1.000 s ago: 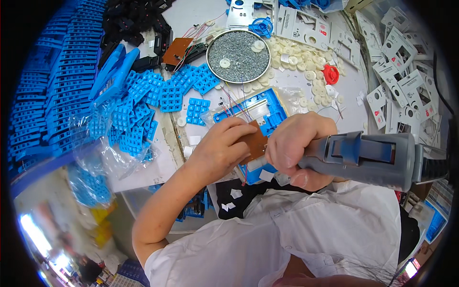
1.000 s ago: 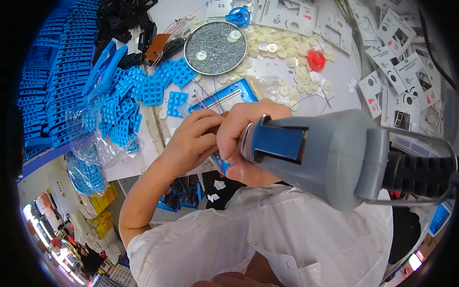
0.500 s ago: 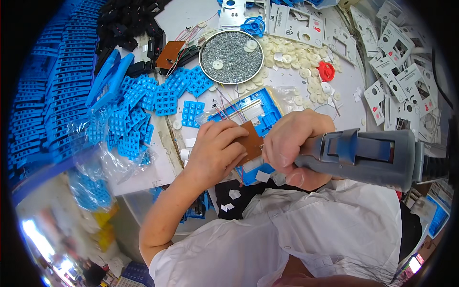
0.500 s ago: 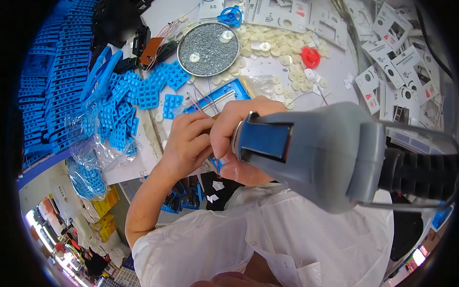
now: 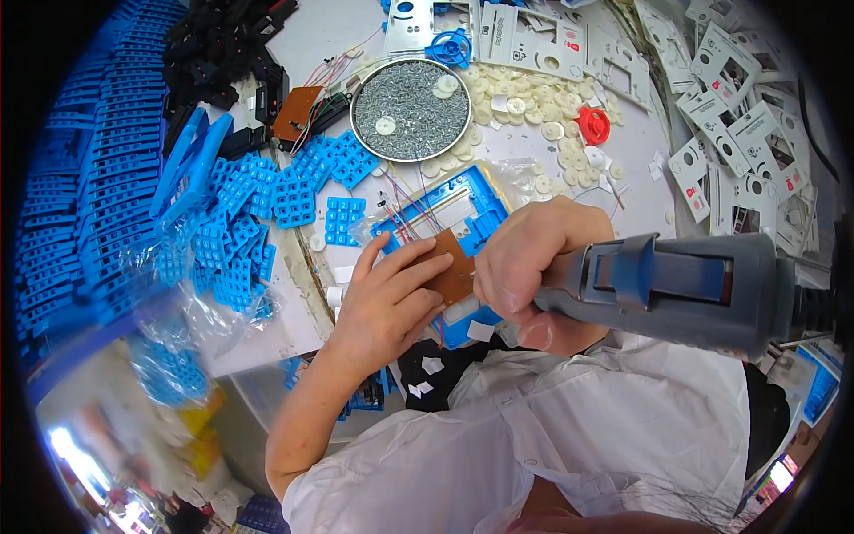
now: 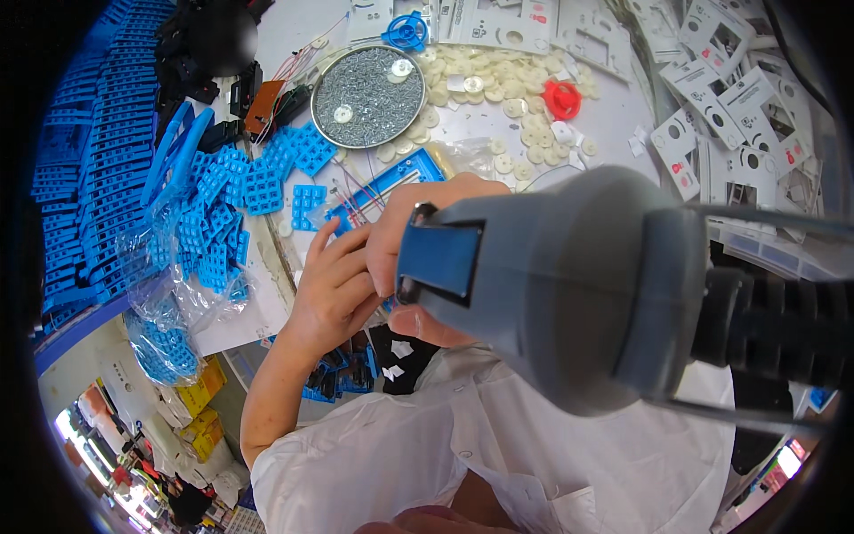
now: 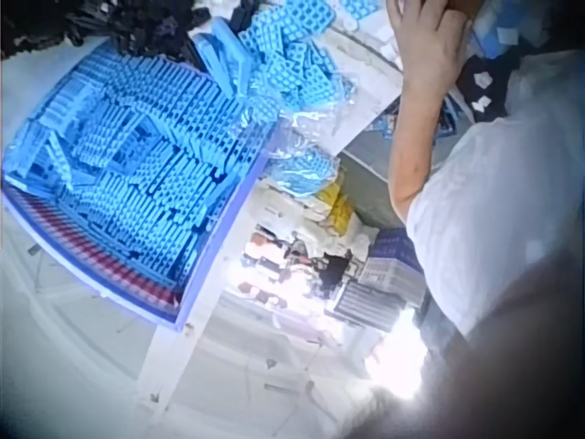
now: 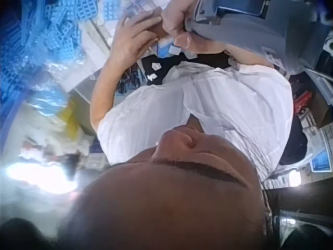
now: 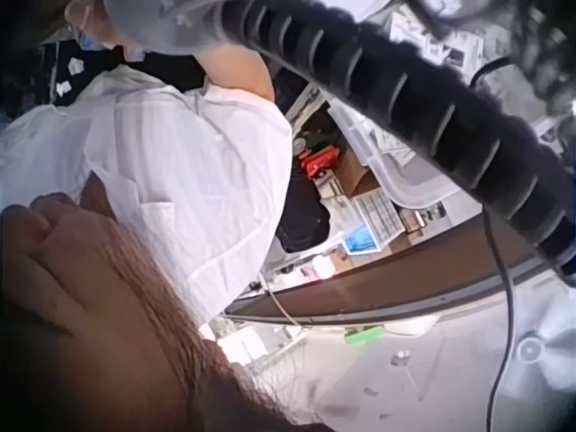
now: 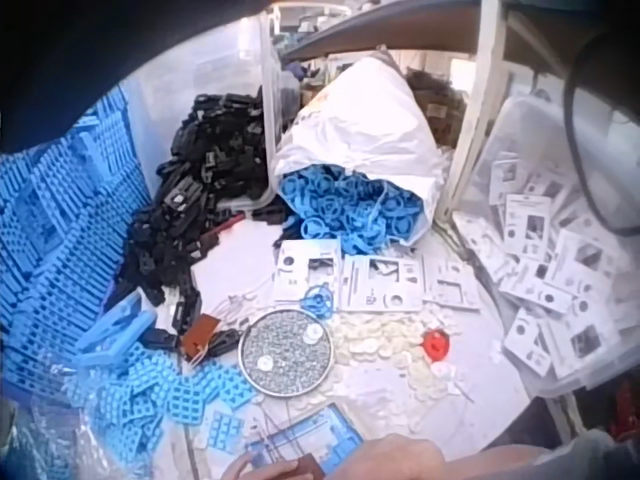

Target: Assembling components into blue plastic frames and packaging the finished items into bags.

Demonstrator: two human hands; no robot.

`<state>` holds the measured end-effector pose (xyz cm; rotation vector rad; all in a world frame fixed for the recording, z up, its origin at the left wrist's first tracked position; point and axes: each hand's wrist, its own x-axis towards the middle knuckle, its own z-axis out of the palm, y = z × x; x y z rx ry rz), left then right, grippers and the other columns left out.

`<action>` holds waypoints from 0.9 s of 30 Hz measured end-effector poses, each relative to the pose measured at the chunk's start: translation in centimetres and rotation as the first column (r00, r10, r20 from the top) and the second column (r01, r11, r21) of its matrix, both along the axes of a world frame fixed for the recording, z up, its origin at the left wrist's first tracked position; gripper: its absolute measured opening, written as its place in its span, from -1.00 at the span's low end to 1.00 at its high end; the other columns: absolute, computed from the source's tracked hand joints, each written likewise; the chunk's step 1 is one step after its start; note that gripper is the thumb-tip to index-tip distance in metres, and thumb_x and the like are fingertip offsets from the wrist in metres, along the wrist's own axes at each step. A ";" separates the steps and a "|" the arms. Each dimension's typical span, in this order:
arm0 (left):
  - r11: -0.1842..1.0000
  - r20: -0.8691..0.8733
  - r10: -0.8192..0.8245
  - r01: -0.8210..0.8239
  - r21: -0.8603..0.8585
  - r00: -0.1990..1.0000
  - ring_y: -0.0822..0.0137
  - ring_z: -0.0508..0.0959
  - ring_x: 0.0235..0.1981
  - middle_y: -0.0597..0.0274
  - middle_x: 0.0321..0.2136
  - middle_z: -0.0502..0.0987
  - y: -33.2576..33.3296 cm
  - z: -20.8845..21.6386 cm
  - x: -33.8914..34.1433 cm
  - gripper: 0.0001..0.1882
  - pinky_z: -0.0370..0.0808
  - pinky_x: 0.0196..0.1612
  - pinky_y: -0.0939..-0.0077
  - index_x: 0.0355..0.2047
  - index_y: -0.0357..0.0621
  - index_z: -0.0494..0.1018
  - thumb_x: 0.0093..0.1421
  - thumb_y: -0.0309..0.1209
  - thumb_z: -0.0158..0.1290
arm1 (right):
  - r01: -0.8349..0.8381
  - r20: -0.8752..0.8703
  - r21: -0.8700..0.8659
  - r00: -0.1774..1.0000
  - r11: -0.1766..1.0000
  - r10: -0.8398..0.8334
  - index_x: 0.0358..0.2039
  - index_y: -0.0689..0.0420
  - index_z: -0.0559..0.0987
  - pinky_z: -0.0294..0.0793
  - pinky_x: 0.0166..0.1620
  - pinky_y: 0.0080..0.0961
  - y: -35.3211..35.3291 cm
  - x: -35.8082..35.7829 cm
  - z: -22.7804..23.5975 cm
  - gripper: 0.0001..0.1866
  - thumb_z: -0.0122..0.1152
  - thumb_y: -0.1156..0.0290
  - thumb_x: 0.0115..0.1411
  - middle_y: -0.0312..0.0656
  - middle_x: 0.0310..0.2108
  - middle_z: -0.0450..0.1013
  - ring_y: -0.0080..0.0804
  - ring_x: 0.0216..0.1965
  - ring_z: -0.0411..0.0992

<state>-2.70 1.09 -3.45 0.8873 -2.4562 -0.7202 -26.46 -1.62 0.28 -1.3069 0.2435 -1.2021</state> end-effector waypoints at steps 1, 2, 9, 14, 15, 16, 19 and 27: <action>1.000 -0.005 0.011 -0.011 0.007 1.000 0.11 0.48 0.24 0.23 0.08 0.59 0.1 0.0 0.1 -0.82 0.24 0.31 -0.17 -0.42 -0.06 0.53 0.01 -0.46 0.34 | -0.003 -0.002 0.008 1.000 1.000 0.003 -0.31 0.24 0.48 0.31 -0.57 -0.51 0.0 -0.1 0.1 -0.76 0.43 0.58 0.13 -0.24 -0.64 0.41 -0.53 -0.65 0.34; 1.000 -0.014 0.019 -0.019 0.005 1.000 0.11 0.48 0.24 0.23 0.08 0.59 0.2 -0.1 0.1 -0.82 0.23 0.32 -0.17 -0.42 -0.06 0.53 0.01 -0.46 0.34 | 0.000 -0.006 0.009 1.000 1.000 0.000 -0.30 0.23 0.47 0.31 -0.57 -0.51 0.0 -0.1 0.1 -0.76 0.43 0.58 0.14 -0.24 -0.64 0.40 -0.53 -0.65 0.34; 1.000 0.040 -0.006 0.005 0.010 0.999 0.11 0.46 0.26 0.28 0.10 0.59 0.8 0.4 0.7 -0.81 0.20 0.34 -0.22 -0.42 -0.04 0.54 -0.03 -0.46 0.35 | 0.010 -0.073 -0.052 0.997 0.999 -0.014 -0.25 0.21 0.45 0.31 -0.55 -0.52 -0.6 -0.6 0.8 -0.75 0.41 0.54 0.18 -0.27 -0.61 0.38 -0.54 -0.63 0.33; 0.998 0.073 -0.025 0.021 0.051 0.997 0.03 0.44 0.27 0.27 0.12 0.58 0.8 1.0 0.5 -0.81 0.19 0.35 -0.27 -0.44 -0.05 0.55 -0.05 -0.45 0.35 | 0.019 -0.008 -0.069 1.000 0.997 -0.019 -0.24 0.20 0.44 0.30 -0.55 -0.52 -0.9 0.1 0.5 -0.75 0.39 0.53 0.19 -0.26 -0.59 0.38 -0.54 -0.63 0.32; 0.998 0.078 -0.031 0.027 0.049 0.996 -0.01 0.44 0.27 0.26 0.12 0.58 0.7 1.1 0.4 -0.81 0.23 0.33 -0.24 -0.44 -0.07 0.54 -0.05 -0.46 0.35 | 0.013 0.031 -0.037 0.999 0.999 -0.012 -0.24 0.20 0.44 0.30 -0.55 -0.52 -0.8 0.2 0.4 -0.75 0.39 0.52 0.20 -0.26 -0.59 0.38 -0.54 -0.63 0.32; 0.998 0.083 -0.037 0.034 0.047 0.996 -0.04 0.44 0.27 0.24 0.12 0.57 0.7 1.1 0.3 -0.81 0.27 0.32 -0.22 -0.45 -0.09 0.54 -0.05 -0.46 0.35 | -0.006 0.103 0.039 0.995 0.999 0.002 -0.25 0.20 0.44 0.30 -0.55 -0.52 -0.3 0.3 0.4 -0.76 0.38 0.52 0.20 -0.26 -0.59 0.37 -0.54 -0.63 0.32; 0.989 -0.051 -0.027 0.034 0.144 0.998 -0.11 0.43 0.26 0.20 0.10 0.58 0.7 0.1 0.3 -0.81 0.43 0.23 -0.08 -0.47 -0.16 0.53 -0.06 -0.49 0.34 | 0.012 0.166 0.165 0.985 0.986 -0.040 -0.25 0.20 0.44 0.29 -0.56 -0.52 0.6 0.5 0.4 -0.76 0.38 0.51 0.20 -0.27 -0.60 0.37 -0.55 -0.63 0.31; 0.998 0.004 -0.014 0.013 0.054 1.000 -0.11 0.45 0.23 0.18 0.07 0.59 0.6 0.0 -0.4 -0.81 0.51 0.17 0.03 -0.48 -0.20 0.51 -0.09 -0.52 0.33 | -0.036 0.168 0.091 0.986 0.995 0.021 -0.26 0.19 0.45 0.28 -0.57 -0.53 -0.2 0.3 0.0 -0.77 0.38 0.51 0.20 -0.29 -0.62 0.36 -0.56 -0.65 0.30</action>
